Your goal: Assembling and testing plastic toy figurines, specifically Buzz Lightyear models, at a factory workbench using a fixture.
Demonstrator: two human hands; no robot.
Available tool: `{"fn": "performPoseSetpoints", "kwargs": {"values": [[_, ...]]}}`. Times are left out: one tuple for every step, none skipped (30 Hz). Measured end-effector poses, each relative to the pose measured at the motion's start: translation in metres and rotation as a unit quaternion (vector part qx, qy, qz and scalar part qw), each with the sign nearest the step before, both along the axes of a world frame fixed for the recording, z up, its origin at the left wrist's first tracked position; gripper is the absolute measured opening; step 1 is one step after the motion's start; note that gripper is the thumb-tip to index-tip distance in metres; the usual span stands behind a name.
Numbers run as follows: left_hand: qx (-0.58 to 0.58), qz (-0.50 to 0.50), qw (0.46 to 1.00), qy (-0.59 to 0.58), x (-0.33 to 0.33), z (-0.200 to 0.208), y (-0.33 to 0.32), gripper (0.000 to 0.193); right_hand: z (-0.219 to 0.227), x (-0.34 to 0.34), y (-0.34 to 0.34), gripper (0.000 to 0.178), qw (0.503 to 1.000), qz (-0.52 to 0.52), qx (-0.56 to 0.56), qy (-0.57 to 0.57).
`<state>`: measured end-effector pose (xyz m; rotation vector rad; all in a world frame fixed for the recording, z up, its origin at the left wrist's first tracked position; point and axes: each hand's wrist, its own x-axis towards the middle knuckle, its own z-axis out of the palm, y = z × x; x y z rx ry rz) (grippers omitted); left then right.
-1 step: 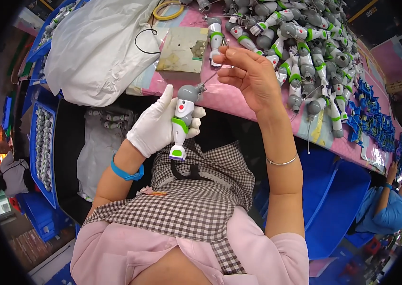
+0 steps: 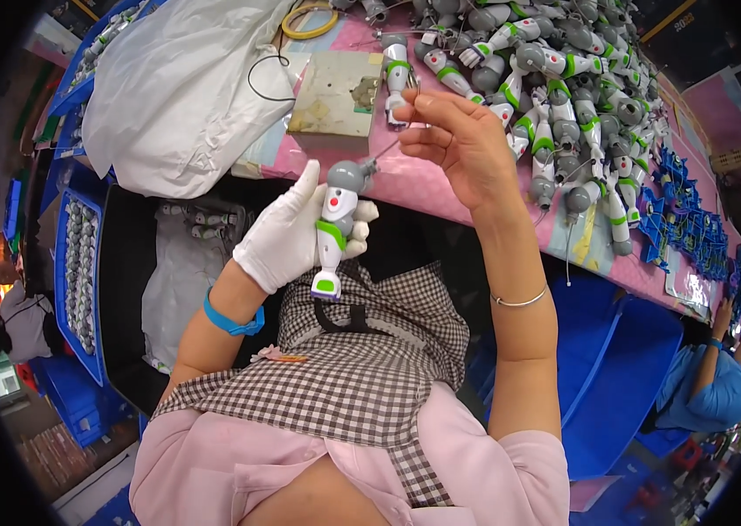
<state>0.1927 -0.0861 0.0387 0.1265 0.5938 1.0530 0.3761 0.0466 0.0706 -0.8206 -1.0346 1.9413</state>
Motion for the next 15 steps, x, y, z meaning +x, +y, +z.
{"fn": "performPoseSetpoints", "kwargs": {"values": [[0.001, -0.012, 1.000, 0.012, 0.000, 0.000, 0.000, 0.055, -0.006, 0.001, 0.003, 0.030, 1.000, 0.010, -0.005, 0.003], [0.003, -0.024, 0.999, 0.023, 0.000, 0.002, -0.001, 0.054, -0.010, 0.002, 0.005, 0.029, 1.000, 0.019, -0.010, 0.006], [-0.005, -0.025, 0.999, 0.037, 0.000, 0.005, -0.003, 0.050, -0.012, 0.001, 0.007, 0.028, 1.000, 0.019, -0.019, -0.004], [0.005, -0.036, 0.998, 0.046, 0.000, 0.004, -0.007, 0.043, -0.016, 0.002, 0.007, 0.028, 0.999, 0.031, -0.026, -0.007], [0.020, -0.046, 0.996, 0.068, 0.000, 0.002, -0.009, 0.043, -0.018, 0.000, 0.007, 0.028, 0.999, 0.030, -0.031, -0.014], [0.036, -0.056, 0.994, 0.091, 0.000, 0.001, -0.009, 0.044, -0.019, -0.001, 0.008, 0.028, 0.999, 0.029, -0.037, -0.021], [0.032, -0.060, 0.987, 0.147, 0.001, 0.001, -0.010, 0.041, -0.023, -0.002, 0.009, 0.028, 0.999, 0.030, -0.037, -0.022], [0.031, -0.059, 0.987, 0.146, 0.001, 0.003, -0.009, 0.041, -0.027, -0.003, 0.011, 0.028, 0.998, 0.045, -0.042, -0.022], [0.028, -0.078, 0.980, 0.183, 0.000, 0.005, -0.008, 0.041, -0.031, -0.005, 0.014, 0.027, 0.997, 0.060, -0.047, -0.021], [0.027, -0.099, 0.970, 0.220, -0.001, 0.008, -0.006, 0.040, -0.032, -0.006, 0.015, 0.027, 0.997, 0.061, -0.046, -0.022], [0.036, -0.098, 0.965, 0.242, 0.000, 0.008, -0.005, 0.041, -0.033, -0.008, 0.017, 0.024, 0.996, 0.066, -0.024, -0.055], [0.036, -0.097, 0.965, 0.240, -0.001, 0.009, -0.004, 0.041, -0.035, -0.010, 0.018, 0.022, 0.994, 0.070, -0.003, -0.088], [0.048, -0.089, 0.955, 0.278, -0.001, 0.011, -0.002, 0.041, -0.040, -0.015, 0.020, 0.022, 0.993, 0.072, -0.003, -0.088], [0.059, -0.081, 0.944, 0.314, -0.002, 0.012, 0.000, 0.042, -0.047, -0.022, 0.021, 0.020, 0.960, -0.001, 0.195, -0.199], [0.069, -0.066, 0.937, 0.337, -0.003, 0.013, 0.001, 0.033, -0.050, -0.027, 0.021, 0.019, 0.872, -0.073, 0.382, -0.298]]}}
